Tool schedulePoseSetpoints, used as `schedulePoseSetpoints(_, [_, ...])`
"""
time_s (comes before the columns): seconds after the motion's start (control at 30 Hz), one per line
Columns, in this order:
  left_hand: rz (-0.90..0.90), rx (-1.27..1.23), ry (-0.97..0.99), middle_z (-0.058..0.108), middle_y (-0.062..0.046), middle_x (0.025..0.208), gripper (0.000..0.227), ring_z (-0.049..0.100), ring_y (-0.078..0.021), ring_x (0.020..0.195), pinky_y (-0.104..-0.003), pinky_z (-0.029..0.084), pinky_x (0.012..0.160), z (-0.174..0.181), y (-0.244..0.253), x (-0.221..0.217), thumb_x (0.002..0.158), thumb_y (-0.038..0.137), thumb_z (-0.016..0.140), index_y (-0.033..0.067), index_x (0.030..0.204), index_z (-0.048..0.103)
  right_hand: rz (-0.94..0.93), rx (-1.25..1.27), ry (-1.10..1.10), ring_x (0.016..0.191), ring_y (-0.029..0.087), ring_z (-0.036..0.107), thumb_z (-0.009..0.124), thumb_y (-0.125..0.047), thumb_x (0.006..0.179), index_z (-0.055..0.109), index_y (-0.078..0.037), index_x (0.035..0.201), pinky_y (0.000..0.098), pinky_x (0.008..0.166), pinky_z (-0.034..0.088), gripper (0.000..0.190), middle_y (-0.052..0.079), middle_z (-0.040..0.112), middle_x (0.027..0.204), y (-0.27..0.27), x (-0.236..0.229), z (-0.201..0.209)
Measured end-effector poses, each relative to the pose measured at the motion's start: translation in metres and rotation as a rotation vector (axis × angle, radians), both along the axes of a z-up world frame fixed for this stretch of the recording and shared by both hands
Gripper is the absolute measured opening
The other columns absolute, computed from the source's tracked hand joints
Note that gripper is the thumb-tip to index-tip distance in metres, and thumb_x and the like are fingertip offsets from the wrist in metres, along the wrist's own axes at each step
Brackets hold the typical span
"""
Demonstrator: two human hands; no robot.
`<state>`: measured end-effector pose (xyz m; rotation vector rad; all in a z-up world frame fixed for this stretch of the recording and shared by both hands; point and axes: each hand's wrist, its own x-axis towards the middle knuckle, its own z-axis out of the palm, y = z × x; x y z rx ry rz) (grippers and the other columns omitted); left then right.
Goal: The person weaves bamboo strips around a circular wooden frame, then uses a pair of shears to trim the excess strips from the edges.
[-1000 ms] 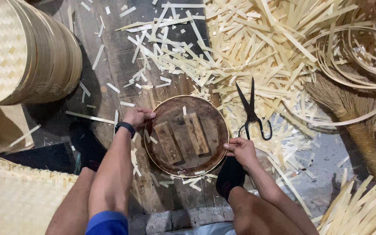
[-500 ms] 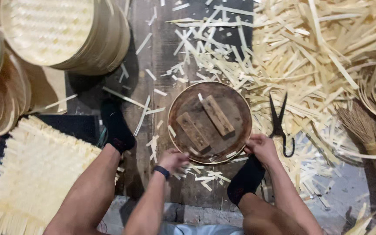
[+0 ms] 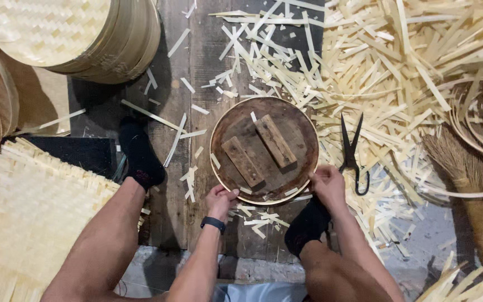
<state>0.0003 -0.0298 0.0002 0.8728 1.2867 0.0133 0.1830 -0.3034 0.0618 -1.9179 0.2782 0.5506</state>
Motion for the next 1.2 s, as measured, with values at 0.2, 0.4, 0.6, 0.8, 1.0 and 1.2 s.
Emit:
schedulePoseSetpoints(0.2, [-0.035,-0.054,-0.143,0.074,-0.011,0.089,0.036,0.065,-0.0195,0.07,-0.03,0.05,0.056,0.05,0.002,0.018,0.085,0.018,0.086,-0.0056,0.105,0.068,0.678,-0.039,-0.551,0.107,0.03,0.067,0.085,-0.035,0.084,0.051,0.0,0.138,0.0415,0.09,0.058,0.073,0.02,0.061,0.121,0.092,0.014,0.093])
schedulePoseSetpoints(0.4, [-0.418,1.035,-0.289,0.072,-0.013,0.102,0.047,0.072,-0.0202,0.09,-0.031,0.061,0.077,0.213,0.005,0.057,0.089,0.04,0.079,0.0024,0.112,0.064,0.29,0.231,-0.075,0.107,0.026,0.067,0.079,-0.019,0.079,0.036,0.0,0.137,0.0363,0.088,0.061,0.075,0.018,0.059,0.124,0.156,0.041,0.149])
schedulePoseSetpoints(0.6, [-0.452,1.175,-0.571,0.069,-0.018,0.13,0.078,0.073,-0.0228,0.106,-0.033,0.064,0.078,0.241,-0.033,0.087,0.105,0.068,0.032,0.0069,0.15,0.051,0.064,0.653,0.125,0.104,0.03,0.064,0.063,-0.006,0.089,0.045,0.003,0.138,0.0425,0.086,0.056,0.053,0.021,0.063,0.123,0.104,0.033,0.139])
schedulePoseSetpoints(0.8, [-0.386,1.176,-0.478,0.079,-0.009,0.112,0.079,0.076,-0.0166,0.089,-0.031,0.062,0.066,0.211,0.002,0.112,0.096,0.071,0.028,0.0148,0.138,0.065,-0.131,1.159,0.19,0.125,0.03,0.058,0.058,-0.026,0.113,0.046,-0.001,0.138,0.046,0.106,0.049,0.038,0.015,0.056,0.139,-0.006,0.012,0.074])
schedulePoseSetpoints(1.0, [-0.152,1.484,-0.447,0.078,-0.013,0.103,0.068,0.072,-0.0185,0.088,-0.036,0.059,0.08,0.226,0.137,0.138,0.113,0.058,0.045,-0.0044,0.118,0.07,-0.2,1.075,0.309,0.13,0.03,0.054,0.048,-0.034,0.108,0.042,-0.004,0.145,0.048,0.109,0.045,0.048,0.014,0.053,0.143,-0.002,-0.022,0.042])
schedulePoseSetpoints(1.2, [-0.372,0.951,-0.136,0.071,-0.013,0.079,0.084,0.06,-0.0178,0.07,-0.037,0.052,0.068,0.228,0.192,0.132,0.106,0.066,0.045,-0.0103,0.093,0.076,-0.157,1.081,0.345,0.135,0.031,0.05,0.037,-0.042,0.103,0.038,-0.008,0.152,0.0501,0.111,0.041,0.06,0.013,0.051,0.148,0.03,-0.035,0.048])
